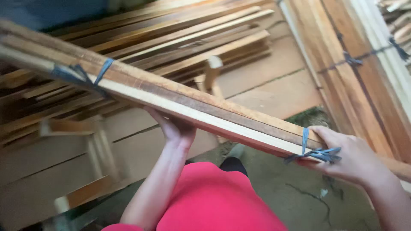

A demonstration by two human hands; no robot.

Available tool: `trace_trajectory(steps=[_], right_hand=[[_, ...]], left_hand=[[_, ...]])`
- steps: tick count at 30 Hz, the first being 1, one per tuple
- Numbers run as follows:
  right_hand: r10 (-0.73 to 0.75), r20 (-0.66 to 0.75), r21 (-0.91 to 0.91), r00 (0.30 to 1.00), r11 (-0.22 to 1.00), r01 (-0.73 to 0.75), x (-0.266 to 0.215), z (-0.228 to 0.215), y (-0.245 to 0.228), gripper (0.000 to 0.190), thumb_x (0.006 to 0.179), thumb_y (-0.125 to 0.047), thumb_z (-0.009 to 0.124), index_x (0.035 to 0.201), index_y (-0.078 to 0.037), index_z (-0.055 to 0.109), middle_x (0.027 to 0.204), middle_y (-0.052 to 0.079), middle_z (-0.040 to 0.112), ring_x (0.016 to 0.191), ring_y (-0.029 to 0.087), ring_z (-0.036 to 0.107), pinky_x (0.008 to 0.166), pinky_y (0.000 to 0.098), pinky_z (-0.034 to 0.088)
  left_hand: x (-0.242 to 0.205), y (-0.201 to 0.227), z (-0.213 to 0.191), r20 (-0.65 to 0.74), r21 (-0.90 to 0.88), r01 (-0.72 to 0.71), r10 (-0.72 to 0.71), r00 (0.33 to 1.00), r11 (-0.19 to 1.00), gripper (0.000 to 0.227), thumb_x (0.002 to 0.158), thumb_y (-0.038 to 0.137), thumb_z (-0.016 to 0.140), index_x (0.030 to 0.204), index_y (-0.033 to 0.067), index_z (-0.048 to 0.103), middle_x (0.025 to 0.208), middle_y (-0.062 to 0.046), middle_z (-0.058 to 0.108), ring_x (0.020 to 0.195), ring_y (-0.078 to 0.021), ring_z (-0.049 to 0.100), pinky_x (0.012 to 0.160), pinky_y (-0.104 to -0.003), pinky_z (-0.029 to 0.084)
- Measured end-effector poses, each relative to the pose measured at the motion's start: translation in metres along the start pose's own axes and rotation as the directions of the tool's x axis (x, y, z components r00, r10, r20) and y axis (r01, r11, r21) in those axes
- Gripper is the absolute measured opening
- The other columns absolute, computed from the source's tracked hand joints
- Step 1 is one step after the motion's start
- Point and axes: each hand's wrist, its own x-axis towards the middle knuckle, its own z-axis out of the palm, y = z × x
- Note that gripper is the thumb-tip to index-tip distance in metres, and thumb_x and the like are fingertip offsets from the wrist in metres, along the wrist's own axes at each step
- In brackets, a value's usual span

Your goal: Sorting and moving long wooden planks from a stack onto a wooden rack system.

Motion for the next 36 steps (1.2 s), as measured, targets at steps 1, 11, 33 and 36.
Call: trace_trajectory(steps=[1, 11, 33, 36], right_hand=[[0.014, 0.003, 0.006, 1.0, 1.0, -0.014, -0.003, -0.005, 0.011, 0.081, 0.054, -0.061, 0.09, 0.124, -0.032, 0.063, 0.104, -0.006, 0.082, 0.091, 0.02, 0.081, 0.073, 0.0373, 0.06], [0.139, 0.272, 0.311, 0.952, 0.923, -0.224, 0.001, 0.052, 0.226, 0.088, 0.053, -0.059, 0.088, 0.132, -0.031, 0.062, 0.119, -0.003, 0.08, 0.108, 0.023, 0.078, 0.09, 0.0431, 0.061], [-0.094, 0.076, 0.817, 0.993, 0.577, -0.008, 0.285, 0.137, 0.398, 0.063, 0.085, -0.034, 0.08, 0.14, -0.009, 0.062, 0.156, 0.029, 0.045, 0.147, 0.045, 0.038, 0.126, 0.0522, 0.027], [-0.011, 0.217, 0.803, 0.976, 0.57, -0.172, 0.315, 0.146, 0.42, 0.082, 0.081, -0.061, 0.078, 0.142, -0.009, 0.06, 0.153, 0.021, 0.052, 0.146, 0.037, 0.043, 0.129, 0.0474, 0.024]], left_hand=[[0.001, -0.019, 0.009, 0.003, 0.009, 0.013, -0.013, 1.0, 1.0, 0.14, 0.048, 0.089, 0.05, 0.163, 0.0165, 0.015, 0.164, -0.02, 0.028, 0.147, -0.0456, 0.031, 0.117, -0.06, 0.029], [0.021, -0.213, 0.114, 0.081, 0.176, 0.162, -0.179, 0.981, 0.971, 0.122, 0.07, 0.077, 0.055, 0.164, 0.0147, 0.008, 0.168, -0.021, 0.02, 0.151, -0.0436, 0.027, 0.12, -0.054, 0.024], [0.301, -0.376, 0.353, -0.142, 0.653, 0.215, -0.162, 0.977, 0.726, 0.12, 0.087, 0.072, 0.061, 0.167, 0.0086, -0.001, 0.174, -0.02, -0.005, 0.16, -0.0398, 0.005, 0.123, -0.068, 0.009], [0.361, -0.392, 0.364, -0.194, 0.656, 0.2, -0.094, 0.977, 0.728, 0.12, 0.085, 0.071, 0.066, 0.168, 0.0114, 0.004, 0.175, -0.015, -0.008, 0.16, -0.0428, 0.0, 0.119, -0.076, 0.005]])
